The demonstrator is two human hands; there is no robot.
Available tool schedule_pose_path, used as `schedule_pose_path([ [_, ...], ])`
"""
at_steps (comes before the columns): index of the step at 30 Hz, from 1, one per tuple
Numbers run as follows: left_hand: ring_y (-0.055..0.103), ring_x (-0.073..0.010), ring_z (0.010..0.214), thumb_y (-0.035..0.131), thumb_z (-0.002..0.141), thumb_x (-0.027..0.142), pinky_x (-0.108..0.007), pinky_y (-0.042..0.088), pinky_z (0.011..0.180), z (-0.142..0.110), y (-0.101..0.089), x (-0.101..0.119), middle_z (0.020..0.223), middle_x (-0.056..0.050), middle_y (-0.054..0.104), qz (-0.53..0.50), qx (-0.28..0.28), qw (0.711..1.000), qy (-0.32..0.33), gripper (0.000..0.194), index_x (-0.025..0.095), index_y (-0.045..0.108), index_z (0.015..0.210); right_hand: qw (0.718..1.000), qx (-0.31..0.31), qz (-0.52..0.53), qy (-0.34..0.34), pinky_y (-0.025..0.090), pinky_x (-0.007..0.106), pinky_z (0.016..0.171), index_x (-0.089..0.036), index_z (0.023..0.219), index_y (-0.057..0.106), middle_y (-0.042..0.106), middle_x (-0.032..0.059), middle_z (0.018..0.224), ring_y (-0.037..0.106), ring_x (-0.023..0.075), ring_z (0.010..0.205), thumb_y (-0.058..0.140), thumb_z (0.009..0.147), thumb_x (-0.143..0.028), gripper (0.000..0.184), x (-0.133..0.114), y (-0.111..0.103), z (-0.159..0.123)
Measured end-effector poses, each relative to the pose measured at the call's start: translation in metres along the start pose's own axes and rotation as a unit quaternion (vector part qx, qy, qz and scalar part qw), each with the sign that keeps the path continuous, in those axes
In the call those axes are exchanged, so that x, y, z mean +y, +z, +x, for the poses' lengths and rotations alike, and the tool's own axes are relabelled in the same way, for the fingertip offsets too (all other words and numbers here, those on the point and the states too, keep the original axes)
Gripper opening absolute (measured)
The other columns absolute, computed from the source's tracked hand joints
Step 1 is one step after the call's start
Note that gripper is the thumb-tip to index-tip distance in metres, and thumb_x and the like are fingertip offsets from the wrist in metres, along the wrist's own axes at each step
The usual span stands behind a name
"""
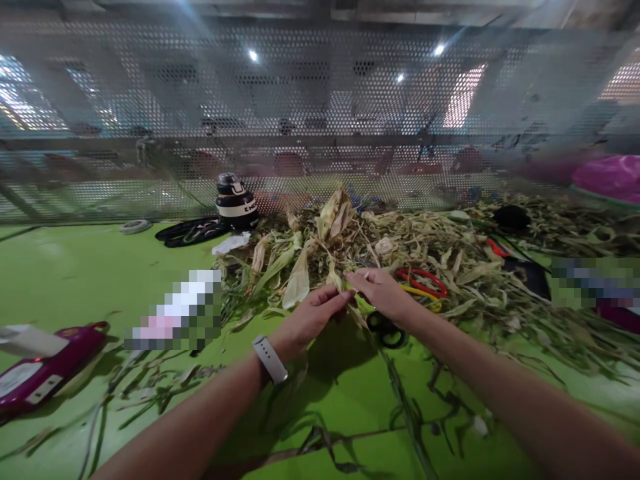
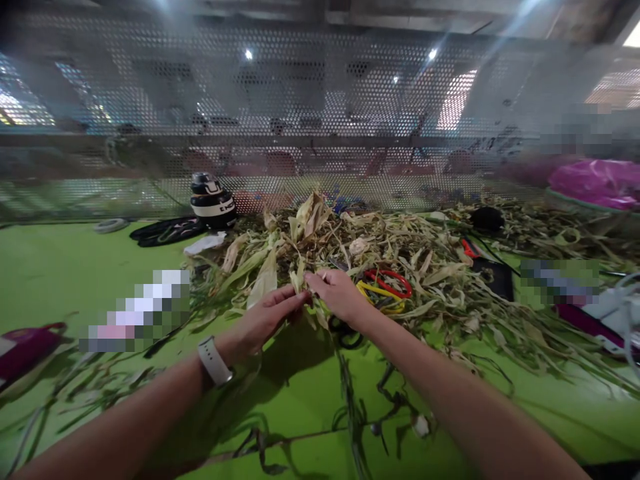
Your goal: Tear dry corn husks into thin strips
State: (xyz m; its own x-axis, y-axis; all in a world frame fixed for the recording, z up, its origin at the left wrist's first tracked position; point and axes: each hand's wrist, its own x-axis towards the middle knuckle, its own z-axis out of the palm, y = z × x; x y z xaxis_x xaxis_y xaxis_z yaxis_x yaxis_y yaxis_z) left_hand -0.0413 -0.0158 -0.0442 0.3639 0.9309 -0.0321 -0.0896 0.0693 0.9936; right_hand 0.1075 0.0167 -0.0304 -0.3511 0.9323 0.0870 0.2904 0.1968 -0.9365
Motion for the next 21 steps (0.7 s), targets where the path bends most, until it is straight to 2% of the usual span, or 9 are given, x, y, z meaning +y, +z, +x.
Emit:
schedule_pose_path([
  [4,0.04,-0.0059,0.052,0.059,0.075,0.038,-0.018,0.029,0.05,-0.002,0.001,0.002,0.057,0.004,0.051,-0.003,0.011,1.0,-0.003,0.025,0.015,0.058,0.066,0.998,0.058,0.0,-0.02,0.026,0.021,0.043,-0.018,0.056,0.041,0.035,-0.0057,0.048,0.033,0.0079,0.046,0.044,0.078,-0.053,0.042,0.005,0.001,0.003],
  [8,0.044,-0.0064,0.052,0.059,0.075,0.038,-0.018,0.032,0.051,-0.002,0.003,0.0,0.059,0.002,0.057,-0.031,0.031,0.999,-0.012,0.024,0.015,0.06,0.069,0.997,0.067,0.032,0.005,0.028,0.02,0.04,-0.019,0.056,0.039,0.033,-0.0071,0.045,0.032,0.0069,0.041,0.045,0.075,-0.06,0.046,0.002,-0.003,0.003],
  [12,0.051,-0.0091,0.058,0.058,0.075,0.039,-0.021,0.039,0.059,0.002,0.003,-0.001,0.064,0.0,0.06,-0.158,0.071,0.985,0.001,0.025,0.015,0.062,0.077,0.996,0.005,0.037,0.086,0.032,0.022,0.04,-0.017,0.053,0.046,0.04,-0.0043,0.041,0.038,0.0079,0.037,0.032,0.079,-0.065,0.056,-0.003,-0.006,-0.002],
  [15,0.051,-0.0097,0.059,0.059,0.074,0.037,-0.022,0.04,0.061,0.003,0.002,0.001,0.065,0.0,0.058,-0.233,0.074,0.97,-0.003,0.023,0.014,0.061,0.073,0.994,-0.074,0.01,0.079,0.029,0.021,0.039,-0.017,0.052,0.044,0.041,-0.0041,0.042,0.038,0.0076,0.038,0.035,0.079,-0.063,0.054,-0.005,-0.002,-0.006],
  [18,0.049,-0.0093,0.06,0.063,0.071,0.034,-0.02,0.038,0.057,0.001,0.002,0.004,0.065,0.002,0.055,-0.203,0.097,0.974,-0.005,0.019,0.016,0.059,0.072,0.988,-0.14,0.024,0.053,0.029,0.02,0.038,-0.018,0.06,0.042,0.04,-0.0063,0.044,0.037,0.0071,0.037,0.041,0.079,-0.059,0.045,-0.005,0.004,-0.009],
  [21,0.046,-0.0078,0.059,0.066,0.069,0.035,-0.018,0.036,0.055,-0.002,0.004,0.006,0.061,0.004,0.051,-0.131,0.144,0.981,0.02,0.022,0.016,0.055,0.067,0.989,-0.148,0.016,0.021,0.027,0.019,0.039,-0.019,0.063,0.041,0.036,-0.0075,0.047,0.033,0.0061,0.039,0.042,0.081,-0.054,0.04,-0.004,0.005,-0.01],
])
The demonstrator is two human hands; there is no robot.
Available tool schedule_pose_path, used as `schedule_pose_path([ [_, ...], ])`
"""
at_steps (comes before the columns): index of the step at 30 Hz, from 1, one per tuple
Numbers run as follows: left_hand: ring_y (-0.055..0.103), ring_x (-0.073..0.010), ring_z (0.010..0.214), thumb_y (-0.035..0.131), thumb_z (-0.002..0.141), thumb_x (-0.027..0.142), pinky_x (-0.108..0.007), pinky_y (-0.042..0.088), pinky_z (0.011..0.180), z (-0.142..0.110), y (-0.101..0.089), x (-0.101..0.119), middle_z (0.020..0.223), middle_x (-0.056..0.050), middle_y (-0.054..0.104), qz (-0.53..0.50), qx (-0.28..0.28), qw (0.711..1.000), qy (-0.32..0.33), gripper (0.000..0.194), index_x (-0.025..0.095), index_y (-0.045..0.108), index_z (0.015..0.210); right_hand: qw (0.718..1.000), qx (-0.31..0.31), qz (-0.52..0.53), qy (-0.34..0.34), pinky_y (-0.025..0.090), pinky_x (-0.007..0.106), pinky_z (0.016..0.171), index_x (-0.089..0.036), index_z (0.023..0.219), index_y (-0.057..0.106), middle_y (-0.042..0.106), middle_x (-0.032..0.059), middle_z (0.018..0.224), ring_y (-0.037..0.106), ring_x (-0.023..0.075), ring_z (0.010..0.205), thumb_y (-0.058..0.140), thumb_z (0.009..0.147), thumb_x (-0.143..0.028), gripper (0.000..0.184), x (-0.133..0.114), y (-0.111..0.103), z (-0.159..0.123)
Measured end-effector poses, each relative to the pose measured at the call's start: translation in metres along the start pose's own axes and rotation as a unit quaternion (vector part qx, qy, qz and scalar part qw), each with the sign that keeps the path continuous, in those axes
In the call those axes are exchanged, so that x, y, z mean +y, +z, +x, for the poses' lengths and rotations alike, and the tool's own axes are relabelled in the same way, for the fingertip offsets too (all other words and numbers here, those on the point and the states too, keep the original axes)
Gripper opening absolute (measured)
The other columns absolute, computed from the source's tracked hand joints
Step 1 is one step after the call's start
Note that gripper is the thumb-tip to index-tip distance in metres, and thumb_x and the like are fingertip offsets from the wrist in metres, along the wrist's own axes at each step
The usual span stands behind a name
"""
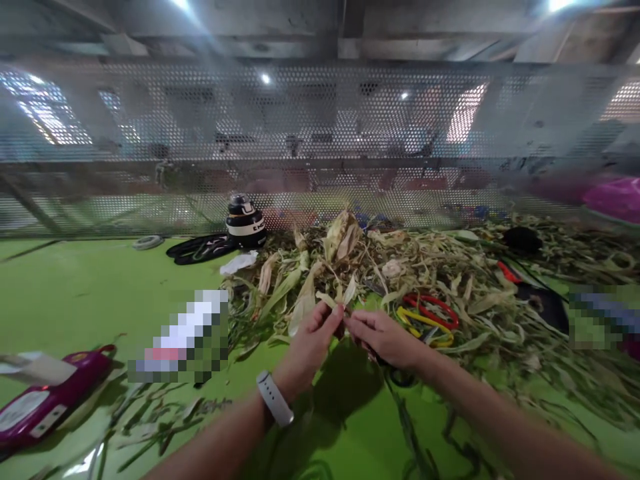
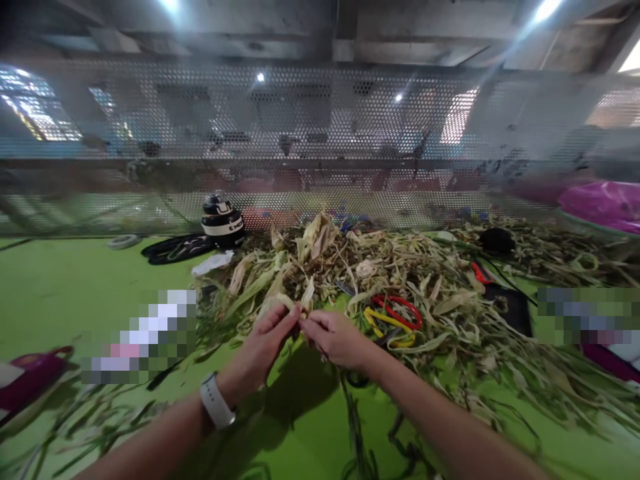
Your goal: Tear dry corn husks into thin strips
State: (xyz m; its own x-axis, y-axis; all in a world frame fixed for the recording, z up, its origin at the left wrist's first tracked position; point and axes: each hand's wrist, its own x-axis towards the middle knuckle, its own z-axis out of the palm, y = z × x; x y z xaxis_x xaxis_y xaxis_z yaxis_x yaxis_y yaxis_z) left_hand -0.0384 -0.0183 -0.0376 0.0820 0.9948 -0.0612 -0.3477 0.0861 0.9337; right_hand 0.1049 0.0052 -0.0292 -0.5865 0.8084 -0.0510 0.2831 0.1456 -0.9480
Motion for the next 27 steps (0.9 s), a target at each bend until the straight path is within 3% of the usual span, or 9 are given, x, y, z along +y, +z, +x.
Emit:
schedule_pose_path([
  [2,0.042,-0.0062,0.055,0.066,0.069,0.036,-0.017,0.035,0.054,-0.001,0.002,0.0,0.058,0.005,0.048,0.016,0.021,1.0,0.012,0.025,0.016,0.052,0.062,0.999,0.001,-0.022,-0.032,0.026,0.019,0.04,-0.018,0.061,0.039,0.033,-0.0072,0.05,0.031,0.0057,0.043,0.042,0.083,-0.05,0.039,0.0,-0.002,0.0],
  [5,0.044,-0.0057,0.052,0.066,0.068,0.038,-0.018,0.037,0.053,-0.002,0.004,-0.001,0.058,0.005,0.051,-0.014,0.033,0.999,-0.029,0.026,0.015,0.055,0.064,0.999,0.001,-0.018,-0.041,0.024,0.019,0.041,-0.018,0.058,0.037,0.03,-0.0072,0.051,0.029,0.0054,0.044,0.046,0.082,-0.046,0.038,0.002,-0.007,0.0],
  [9,0.058,-0.0097,0.07,0.069,0.067,0.032,-0.019,0.044,0.068,0.0,0.003,0.0,0.073,0.001,0.063,-0.106,0.04,0.992,-0.054,0.021,0.018,0.063,0.082,0.991,0.054,0.124,0.007,0.026,0.019,0.039,-0.018,0.06,0.042,0.035,-0.0076,0.046,0.032,0.0059,0.038,0.046,0.081,-0.048,0.037,0.007,-0.01,0.001],
  [13,0.06,-0.012,0.08,0.069,0.066,0.028,-0.02,0.046,0.073,0.0,0.001,0.0,0.085,0.0,0.067,-0.141,0.047,0.986,-0.074,0.021,0.021,0.066,0.086,0.968,0.119,0.219,-0.015,0.039,0.021,0.052,-0.017,0.076,0.052,0.051,-0.0024,0.064,0.047,0.0092,0.055,0.046,0.083,-0.044,0.028,0.008,-0.008,0.001],
  [16,0.059,-0.0146,0.088,0.066,0.07,0.031,-0.023,0.045,0.079,-0.003,0.002,-0.003,0.094,-0.002,0.067,-0.109,0.037,0.991,-0.067,0.022,0.021,0.066,0.09,0.982,0.081,0.17,-0.022,0.043,0.024,0.068,-0.017,0.089,0.055,0.057,0.0012,0.082,0.052,0.0127,0.073,0.058,0.077,-0.035,0.022,0.007,0.001,0.001],
  [20,0.059,-0.0154,0.086,0.066,0.07,0.033,-0.027,0.044,0.083,-0.003,0.005,-0.007,0.091,-0.002,0.067,-0.044,0.021,0.999,-0.023,0.021,0.021,0.066,0.088,0.986,0.023,0.158,-0.051,0.043,0.03,0.077,-0.017,0.084,0.058,0.058,0.0017,0.076,0.052,0.0148,0.073,0.056,0.077,-0.042,0.026,0.008,0.016,0.002],
  [23,0.06,-0.0138,0.078,0.067,0.069,0.032,-0.025,0.046,0.077,-0.001,0.005,-0.005,0.081,-0.001,0.068,-0.026,0.022,0.999,-0.02,0.019,0.019,0.067,0.083,0.989,0.0,0.142,-0.031,0.046,0.027,0.064,-0.017,0.078,0.056,0.052,-0.0009,0.066,0.051,0.0125,0.06,0.053,0.078,-0.046,0.029,0.01,0.019,0.002],
  [27,0.06,-0.0141,0.079,0.068,0.068,0.031,-0.024,0.046,0.075,0.002,0.003,-0.001,0.081,-0.003,0.068,-0.037,0.026,0.998,-0.044,0.02,0.017,0.067,0.083,0.991,-0.029,0.128,0.021,0.039,0.021,0.043,-0.018,0.073,0.049,0.044,-0.0046,0.06,0.047,0.0085,0.044,0.05,0.08,-0.048,0.031,0.014,0.015,0.0],
])
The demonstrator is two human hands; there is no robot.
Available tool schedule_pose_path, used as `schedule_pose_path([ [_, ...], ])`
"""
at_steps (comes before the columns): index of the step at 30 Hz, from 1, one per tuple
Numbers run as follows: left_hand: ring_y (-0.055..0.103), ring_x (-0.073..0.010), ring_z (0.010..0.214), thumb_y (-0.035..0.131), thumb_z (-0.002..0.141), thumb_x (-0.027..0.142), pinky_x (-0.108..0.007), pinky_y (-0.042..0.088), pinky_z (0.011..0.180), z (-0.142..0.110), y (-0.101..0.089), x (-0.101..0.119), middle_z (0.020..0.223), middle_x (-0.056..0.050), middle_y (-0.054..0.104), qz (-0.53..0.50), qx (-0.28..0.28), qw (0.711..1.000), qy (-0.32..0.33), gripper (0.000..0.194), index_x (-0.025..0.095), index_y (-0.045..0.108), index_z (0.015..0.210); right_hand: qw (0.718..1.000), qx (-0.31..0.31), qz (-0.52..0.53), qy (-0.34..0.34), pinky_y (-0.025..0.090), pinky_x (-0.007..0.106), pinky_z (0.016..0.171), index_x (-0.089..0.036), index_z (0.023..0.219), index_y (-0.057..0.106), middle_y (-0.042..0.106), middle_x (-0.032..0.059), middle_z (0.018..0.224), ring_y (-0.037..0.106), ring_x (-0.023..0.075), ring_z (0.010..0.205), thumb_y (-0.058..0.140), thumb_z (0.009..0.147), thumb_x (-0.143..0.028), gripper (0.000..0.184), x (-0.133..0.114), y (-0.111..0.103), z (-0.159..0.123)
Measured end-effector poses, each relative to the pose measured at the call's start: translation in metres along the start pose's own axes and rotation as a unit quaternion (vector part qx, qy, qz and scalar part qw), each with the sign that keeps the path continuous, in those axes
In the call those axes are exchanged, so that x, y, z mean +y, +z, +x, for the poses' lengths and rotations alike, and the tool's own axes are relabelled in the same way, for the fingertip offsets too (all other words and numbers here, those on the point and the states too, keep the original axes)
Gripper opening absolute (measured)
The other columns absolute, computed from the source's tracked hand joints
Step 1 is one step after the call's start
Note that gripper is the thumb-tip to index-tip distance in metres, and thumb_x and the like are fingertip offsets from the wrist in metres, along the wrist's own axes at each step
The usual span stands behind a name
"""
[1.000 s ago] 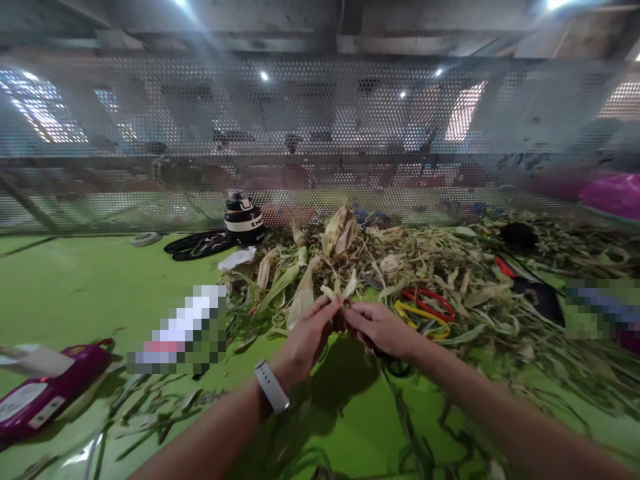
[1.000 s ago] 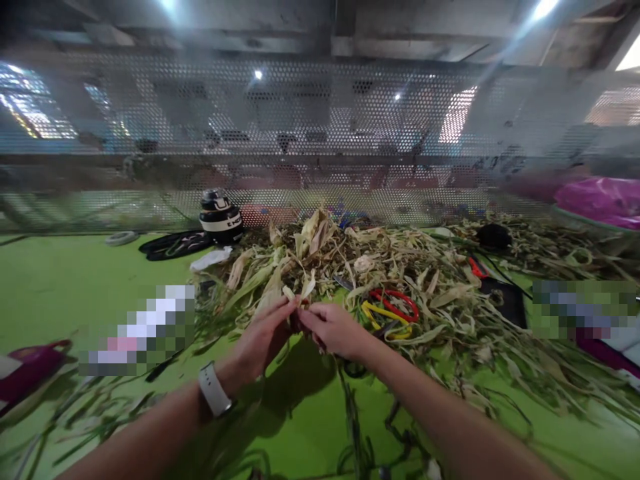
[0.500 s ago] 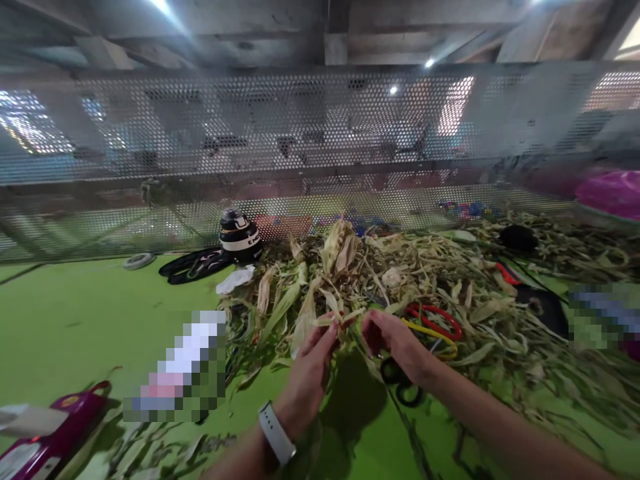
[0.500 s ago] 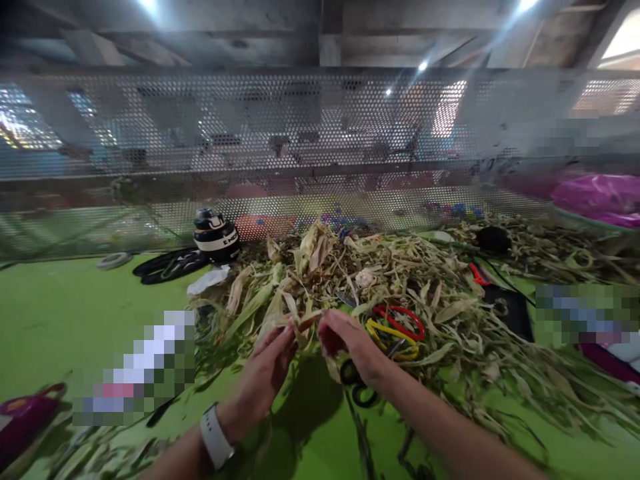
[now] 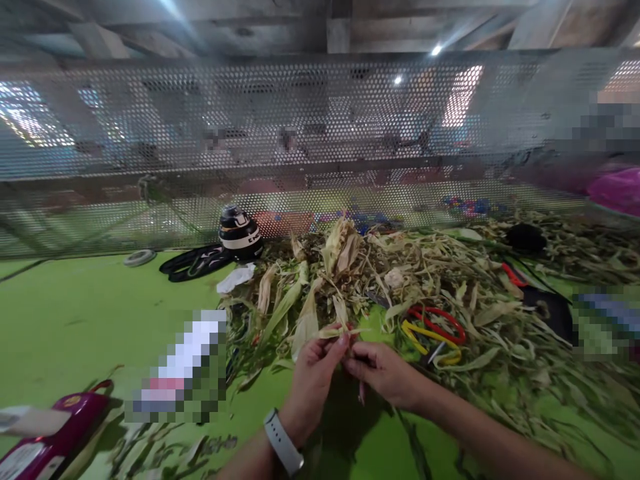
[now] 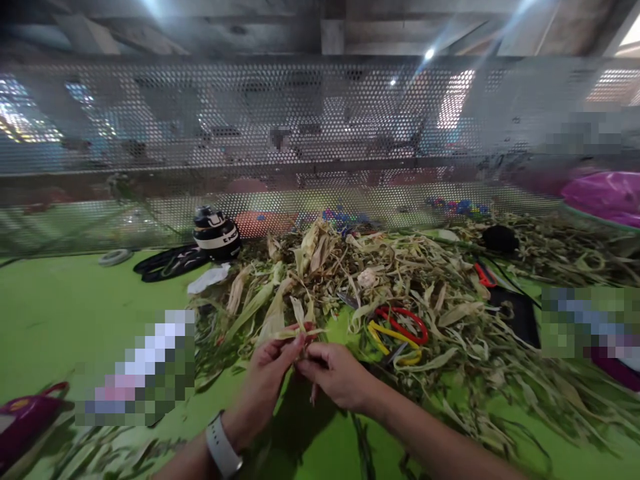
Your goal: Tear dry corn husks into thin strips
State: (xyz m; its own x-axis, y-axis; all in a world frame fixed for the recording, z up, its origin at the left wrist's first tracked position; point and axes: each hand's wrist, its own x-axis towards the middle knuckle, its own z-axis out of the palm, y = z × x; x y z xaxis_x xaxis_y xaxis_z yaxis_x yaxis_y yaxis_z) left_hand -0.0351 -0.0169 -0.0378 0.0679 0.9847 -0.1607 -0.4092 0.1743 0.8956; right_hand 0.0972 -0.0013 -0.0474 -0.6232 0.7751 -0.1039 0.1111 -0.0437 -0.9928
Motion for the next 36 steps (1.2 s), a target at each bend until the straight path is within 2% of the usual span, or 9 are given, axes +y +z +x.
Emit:
schedule_pose_path([
  [6,0.06,-0.014,0.084,0.069,0.068,0.028,-0.025,0.044,0.08,0.0,0.0,0.001,0.088,-0.003,0.068,-0.011,0.018,1.0,0.013,0.022,0.017,0.066,0.086,1.0,-0.025,0.002,-0.004,0.038,0.02,0.045,-0.018,0.065,0.042,0.041,-0.0056,0.057,0.048,0.0084,0.047,0.051,0.08,-0.047,0.034,0.002,-0.002,-0.001],
  [9,0.06,-0.0147,0.085,0.068,0.068,0.029,-0.025,0.044,0.081,-0.001,-0.001,0.001,0.089,-0.004,0.068,-0.024,0.023,0.999,0.004,0.022,0.017,0.065,0.086,1.0,-0.021,0.003,-0.004,0.039,0.02,0.049,-0.017,0.069,0.048,0.044,-0.0041,0.061,0.047,0.009,0.052,0.053,0.079,-0.046,0.031,-0.001,0.0,-0.003],
  [13,0.059,-0.012,0.072,0.068,0.068,0.031,-0.023,0.045,0.07,-0.001,-0.003,0.004,0.076,0.0,0.066,-0.055,0.04,0.998,-0.006,0.023,0.02,0.061,0.087,1.0,0.012,0.015,0.023,0.034,0.019,0.049,-0.016,0.078,0.055,0.049,-0.003,0.065,0.045,0.0089,0.057,0.055,0.077,-0.045,0.029,-0.011,-0.002,-0.007],
  [17,0.051,-0.0094,0.057,0.067,0.068,0.036,-0.021,0.041,0.06,-0.001,-0.003,0.007,0.059,0.004,0.057,0.028,0.006,0.999,0.02,0.023,0.017,0.058,0.079,0.997,0.063,0.034,0.035,0.029,0.02,0.041,-0.017,0.07,0.049,0.045,-0.0037,0.054,0.042,0.0086,0.043,0.034,0.085,-0.055,0.043,-0.017,-0.007,-0.007],
  [20,0.048,-0.0102,0.057,0.063,0.07,0.041,-0.022,0.039,0.056,-0.001,-0.001,0.004,0.06,0.003,0.055,0.081,0.003,0.996,0.036,0.027,0.016,0.058,0.079,0.997,0.07,-0.034,0.017,0.026,0.02,0.039,-0.019,0.067,0.043,0.035,-0.0064,0.05,0.034,0.0079,0.04,0.036,0.084,-0.054,0.04,-0.012,-0.006,-0.005],
  [22,0.05,-0.012,0.064,0.062,0.071,0.042,-0.022,0.039,0.059,0.0,0.0,0.001,0.066,0.001,0.056,0.097,0.026,0.994,0.05,0.028,0.016,0.058,0.081,0.991,0.062,-0.114,-0.04,0.026,0.021,0.043,-0.019,0.062,0.038,0.031,-0.0064,0.052,0.031,0.008,0.046,0.039,0.085,-0.048,0.036,-0.008,-0.003,-0.003],
  [27,0.048,-0.0127,0.07,0.06,0.072,0.04,-0.022,0.039,0.064,-0.001,0.0,-0.002,0.072,0.0,0.055,0.109,0.046,0.991,0.068,0.024,0.018,0.058,0.079,0.946,0.051,-0.283,-0.151,0.024,0.023,0.05,-0.019,0.056,0.031,0.03,-0.0046,0.055,0.029,0.009,0.051,0.037,0.087,-0.033,0.035,-0.008,0.0,-0.007],
  [30,0.041,-0.0098,0.057,0.062,0.07,0.043,-0.02,0.034,0.054,-0.001,-0.002,0.002,0.064,0.003,0.05,0.11,0.009,0.993,0.035,0.028,0.018,0.057,0.082,0.954,0.083,-0.256,-0.131,0.023,0.024,0.048,-0.019,0.054,0.031,0.03,-0.0045,0.053,0.029,0.0089,0.049,0.035,0.088,-0.036,0.038,-0.013,-0.007,-0.011],
  [36,0.034,-0.0079,0.052,0.061,0.069,0.049,-0.02,0.027,0.049,-0.002,-0.005,0.003,0.058,0.004,0.045,0.171,-0.155,0.973,-0.013,0.035,0.015,0.059,0.075,0.971,0.169,-0.157,-0.066,0.024,0.023,0.045,-0.019,0.052,0.035,0.03,-0.0041,0.05,0.029,0.0087,0.047,0.037,0.084,-0.05,0.045,-0.012,-0.018,-0.006],
])
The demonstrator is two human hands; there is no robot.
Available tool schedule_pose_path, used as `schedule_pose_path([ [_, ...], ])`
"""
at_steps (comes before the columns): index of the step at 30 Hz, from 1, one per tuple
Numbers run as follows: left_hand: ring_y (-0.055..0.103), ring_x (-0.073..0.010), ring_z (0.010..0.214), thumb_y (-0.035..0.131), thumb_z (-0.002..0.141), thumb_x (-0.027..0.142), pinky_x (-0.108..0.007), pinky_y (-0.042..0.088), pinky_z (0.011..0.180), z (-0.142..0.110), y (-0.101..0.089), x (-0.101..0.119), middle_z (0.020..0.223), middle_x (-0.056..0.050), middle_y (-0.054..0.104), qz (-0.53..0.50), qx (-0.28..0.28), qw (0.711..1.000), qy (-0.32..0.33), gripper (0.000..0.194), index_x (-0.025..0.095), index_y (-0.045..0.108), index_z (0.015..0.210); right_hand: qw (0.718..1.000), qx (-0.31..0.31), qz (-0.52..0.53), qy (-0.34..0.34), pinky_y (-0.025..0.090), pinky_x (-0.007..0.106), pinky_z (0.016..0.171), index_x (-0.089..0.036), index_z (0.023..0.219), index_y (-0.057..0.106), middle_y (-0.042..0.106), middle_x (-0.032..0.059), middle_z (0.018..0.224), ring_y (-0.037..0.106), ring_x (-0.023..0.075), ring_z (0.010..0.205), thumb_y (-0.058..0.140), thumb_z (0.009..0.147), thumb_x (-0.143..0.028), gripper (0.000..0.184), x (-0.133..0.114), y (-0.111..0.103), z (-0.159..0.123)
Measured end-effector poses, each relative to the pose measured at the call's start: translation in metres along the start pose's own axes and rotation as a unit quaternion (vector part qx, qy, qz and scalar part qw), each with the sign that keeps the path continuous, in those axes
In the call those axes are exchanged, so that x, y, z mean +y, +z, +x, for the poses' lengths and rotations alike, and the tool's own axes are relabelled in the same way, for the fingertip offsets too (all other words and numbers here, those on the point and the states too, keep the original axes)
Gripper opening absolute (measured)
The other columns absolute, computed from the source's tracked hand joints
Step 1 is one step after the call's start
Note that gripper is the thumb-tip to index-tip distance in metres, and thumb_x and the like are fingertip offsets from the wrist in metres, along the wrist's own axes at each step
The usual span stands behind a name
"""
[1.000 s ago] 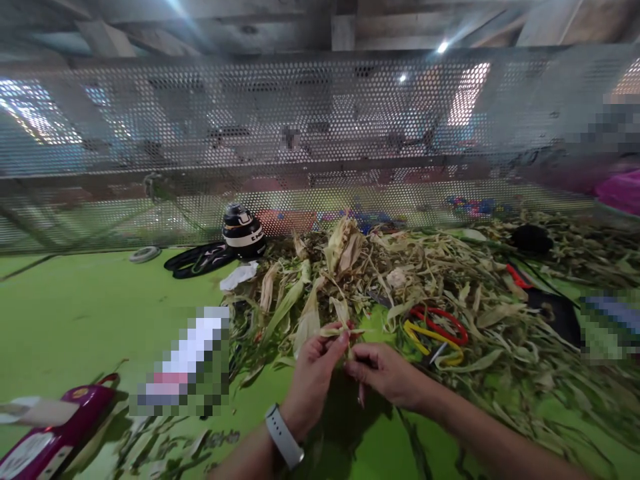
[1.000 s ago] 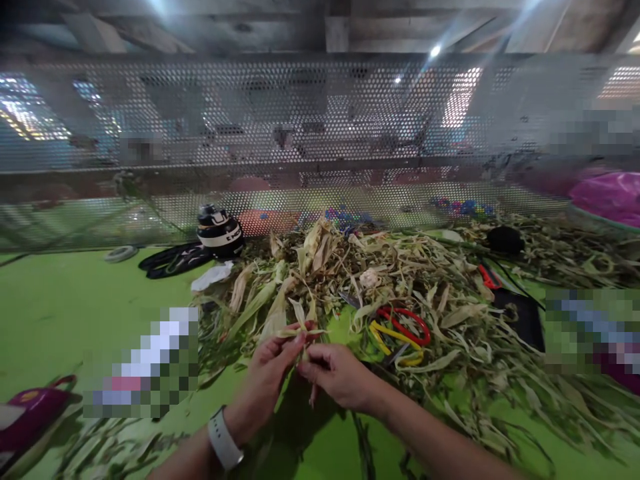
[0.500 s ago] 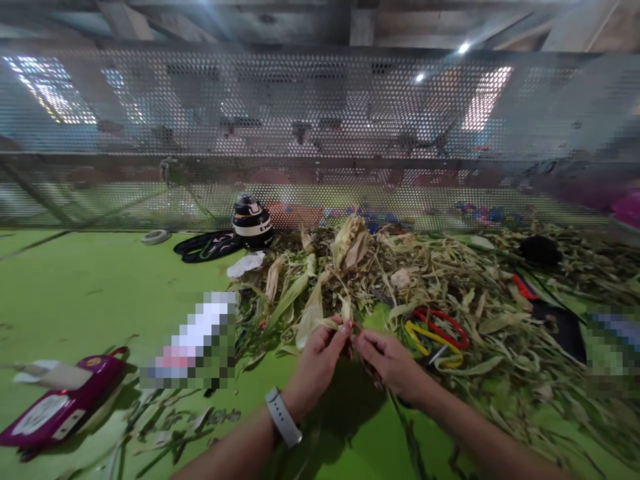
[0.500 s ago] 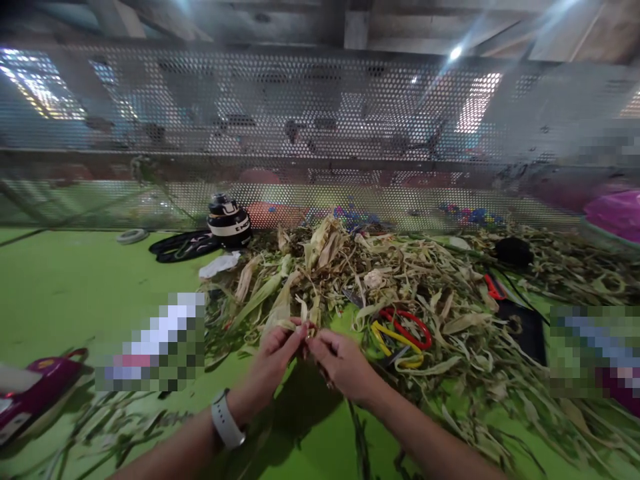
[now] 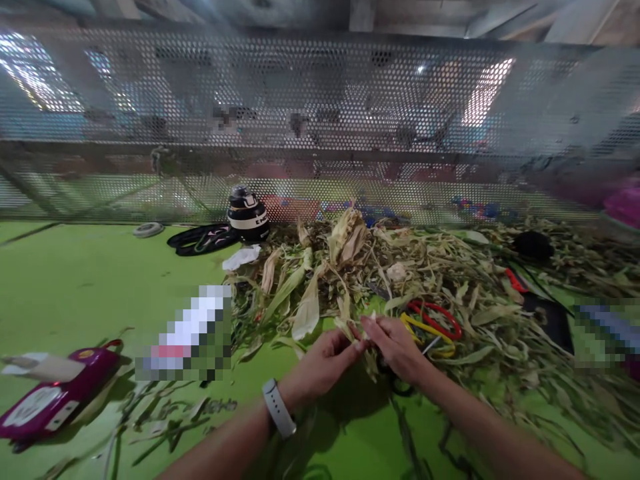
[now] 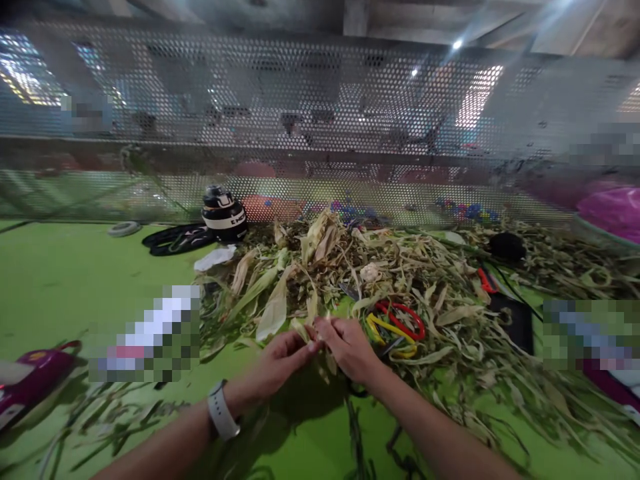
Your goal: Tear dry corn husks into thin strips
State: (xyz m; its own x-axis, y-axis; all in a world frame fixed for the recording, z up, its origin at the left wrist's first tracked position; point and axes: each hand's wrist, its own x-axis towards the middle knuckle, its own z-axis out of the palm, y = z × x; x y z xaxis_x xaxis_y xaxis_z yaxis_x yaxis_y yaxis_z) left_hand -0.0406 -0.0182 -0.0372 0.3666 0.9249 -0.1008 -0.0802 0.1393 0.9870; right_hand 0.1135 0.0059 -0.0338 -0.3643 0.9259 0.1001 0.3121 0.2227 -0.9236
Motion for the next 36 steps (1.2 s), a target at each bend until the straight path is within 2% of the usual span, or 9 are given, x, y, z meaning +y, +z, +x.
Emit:
schedule_pose_path([
  [6,0.034,-0.0078,0.052,0.056,0.073,0.049,-0.02,0.028,0.05,-0.003,-0.005,-0.001,0.058,0.005,0.041,0.028,-0.077,0.996,-0.029,0.035,0.015,0.058,0.077,0.998,0.057,-0.028,0.012,0.025,0.023,0.045,-0.019,0.05,0.034,0.029,-0.0049,0.048,0.028,0.0088,0.046,0.04,0.084,-0.043,0.042,0.003,0.001,0.004],
  [11,0.037,-0.0095,0.053,0.058,0.072,0.046,-0.022,0.03,0.05,-0.004,-0.004,-0.004,0.059,0.002,0.048,0.049,-0.095,0.994,-0.019,0.032,0.014,0.063,0.076,0.999,-0.048,-0.008,-0.021,0.04,0.026,0.072,-0.017,0.076,0.061,0.059,0.0031,0.08,0.053,0.0157,0.078,0.046,0.084,-0.038,0.027,-0.009,-0.006,0.005],
  [14,0.047,-0.0132,0.062,0.061,0.071,0.042,-0.024,0.038,0.058,-0.004,-0.001,-0.002,0.069,-0.002,0.057,0.026,-0.089,0.996,-0.002,0.027,0.015,0.065,0.077,0.994,-0.088,0.065,-0.009,0.039,0.031,0.086,-0.016,0.083,0.067,0.062,0.007,0.098,0.055,0.019,0.094,0.056,0.078,-0.039,0.026,-0.013,-0.002,0.004],
  [19,0.051,-0.017,0.082,0.059,0.074,0.038,-0.026,0.039,0.076,-0.003,-0.001,0.007,0.086,-0.004,0.06,0.025,-0.103,0.994,0.024,0.028,0.018,0.064,0.092,0.976,0.015,0.203,0.074,0.044,0.029,0.077,-0.017,0.077,0.07,0.067,0.0034,0.082,0.059,0.0162,0.08,0.067,0.068,-0.038,0.023,-0.008,0.008,0.002],
  [23,0.039,-0.0099,0.059,0.054,0.077,0.042,-0.021,0.034,0.056,-0.002,-0.007,0.005,0.065,0.002,0.047,0.095,-0.144,0.985,-0.002,0.028,0.014,0.059,0.079,0.967,0.043,0.229,0.098,0.045,0.025,0.064,-0.016,0.073,0.07,0.068,0.0023,0.072,0.059,0.0141,0.068,0.068,0.067,-0.038,0.023,-0.006,0.012,0.001],
  [27,0.032,-0.0076,0.054,0.053,0.078,0.044,-0.021,0.028,0.05,-0.002,-0.009,0.001,0.059,0.005,0.039,0.113,-0.165,0.98,-0.016,0.031,0.013,0.055,0.073,0.969,0.063,0.222,0.086,0.045,0.025,0.065,-0.017,0.072,0.071,0.068,0.0023,0.072,0.06,0.0145,0.069,0.068,0.067,-0.037,0.021,-0.008,0.012,0.001],
  [30,0.036,-0.0077,0.057,0.058,0.074,0.043,-0.02,0.032,0.052,-0.003,-0.005,0.002,0.066,0.003,0.045,0.053,-0.151,0.987,-0.026,0.031,0.013,0.058,0.081,0.973,0.043,0.211,0.088,0.045,0.025,0.064,-0.017,0.073,0.07,0.068,0.0025,0.072,0.059,0.0149,0.068,0.068,0.067,-0.039,0.023,-0.01,0.008,0.002],
  [34,0.047,-0.0095,0.064,0.062,0.071,0.042,-0.022,0.039,0.061,-0.004,-0.002,0.005,0.079,-0.001,0.055,-0.072,-0.062,0.994,-0.056,0.033,0.016,0.061,0.091,0.973,0.016,0.213,0.093,0.044,0.025,0.062,-0.017,0.087,0.068,0.065,0.0023,0.075,0.056,0.0138,0.068,0.057,0.075,-0.046,0.033,-0.012,0.001,0.005],
  [36,0.049,-0.0091,0.061,0.06,0.073,0.042,-0.022,0.039,0.06,-0.003,-0.002,0.005,0.075,-0.001,0.057,-0.096,-0.033,0.993,-0.067,0.031,0.016,0.061,0.091,0.98,0.021,0.179,0.08,0.042,0.025,0.065,-0.016,0.08,0.067,0.062,0.0022,0.075,0.055,0.0134,0.07,0.054,0.078,-0.047,0.033,-0.01,-0.001,0.006],
])
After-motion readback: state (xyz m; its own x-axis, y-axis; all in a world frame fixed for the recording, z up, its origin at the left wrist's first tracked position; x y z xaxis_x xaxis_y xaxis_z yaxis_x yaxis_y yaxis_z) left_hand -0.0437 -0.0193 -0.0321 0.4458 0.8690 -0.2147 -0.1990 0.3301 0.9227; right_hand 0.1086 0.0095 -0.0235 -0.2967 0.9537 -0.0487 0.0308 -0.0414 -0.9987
